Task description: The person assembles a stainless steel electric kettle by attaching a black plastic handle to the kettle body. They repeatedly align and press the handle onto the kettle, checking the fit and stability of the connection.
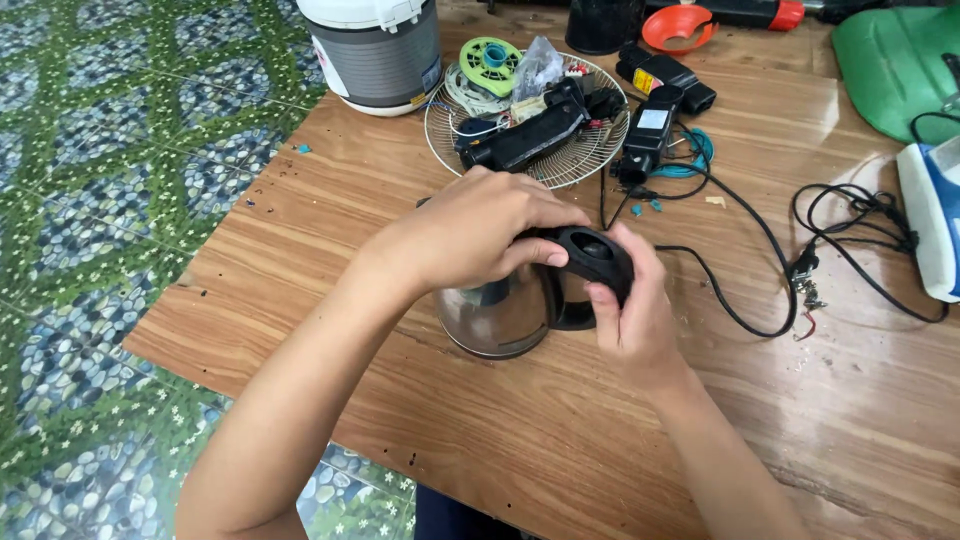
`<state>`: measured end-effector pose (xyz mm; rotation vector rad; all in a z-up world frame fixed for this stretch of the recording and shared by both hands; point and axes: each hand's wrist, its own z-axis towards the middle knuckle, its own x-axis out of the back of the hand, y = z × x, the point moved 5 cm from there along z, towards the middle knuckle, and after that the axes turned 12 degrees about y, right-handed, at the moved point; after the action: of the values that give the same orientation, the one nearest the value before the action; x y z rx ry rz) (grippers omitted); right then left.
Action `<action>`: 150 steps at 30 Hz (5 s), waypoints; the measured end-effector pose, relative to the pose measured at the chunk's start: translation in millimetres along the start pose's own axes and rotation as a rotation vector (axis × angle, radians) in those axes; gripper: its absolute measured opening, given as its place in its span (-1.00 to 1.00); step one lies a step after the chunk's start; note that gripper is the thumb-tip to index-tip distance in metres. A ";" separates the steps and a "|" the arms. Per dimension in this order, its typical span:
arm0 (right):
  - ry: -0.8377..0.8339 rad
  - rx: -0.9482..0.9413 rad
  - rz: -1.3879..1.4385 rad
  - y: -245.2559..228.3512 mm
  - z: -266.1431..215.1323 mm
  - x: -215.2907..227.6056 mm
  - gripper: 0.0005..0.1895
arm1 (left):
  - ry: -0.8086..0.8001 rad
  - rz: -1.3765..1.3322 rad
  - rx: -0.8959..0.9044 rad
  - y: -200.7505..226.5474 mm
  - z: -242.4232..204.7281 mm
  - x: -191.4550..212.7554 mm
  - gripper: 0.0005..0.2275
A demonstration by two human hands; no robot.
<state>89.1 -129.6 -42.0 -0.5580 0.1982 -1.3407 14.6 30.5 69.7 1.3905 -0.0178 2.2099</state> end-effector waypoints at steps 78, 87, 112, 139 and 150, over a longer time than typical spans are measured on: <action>-0.020 0.145 -0.076 -23.2 22.7 10.2 -0.60 | 0.286 0.151 -0.122 19.6 -19.6 -10.6 -0.79; 0.002 0.125 -0.031 -12.4 15.3 8.4 -0.54 | 0.233 0.153 -0.127 16.9 -18.3 -14.6 -0.83; 0.165 0.160 0.093 -16.0 12.3 8.1 -0.65 | 0.280 0.127 -0.106 18.2 -17.4 -13.1 -0.81; 0.177 0.172 0.128 -16.4 15.5 8.0 -0.64 | 0.364 0.058 -0.106 26.5 -19.6 -7.1 -0.75; 0.148 0.139 0.056 -18.0 18.6 11.3 -0.62 | 0.398 0.091 -0.118 23.6 -23.2 -11.4 -0.74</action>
<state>84.5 -137.6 -15.2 -0.3344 0.2382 -1.3307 -11.2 11.9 55.2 0.8857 -0.0698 2.4799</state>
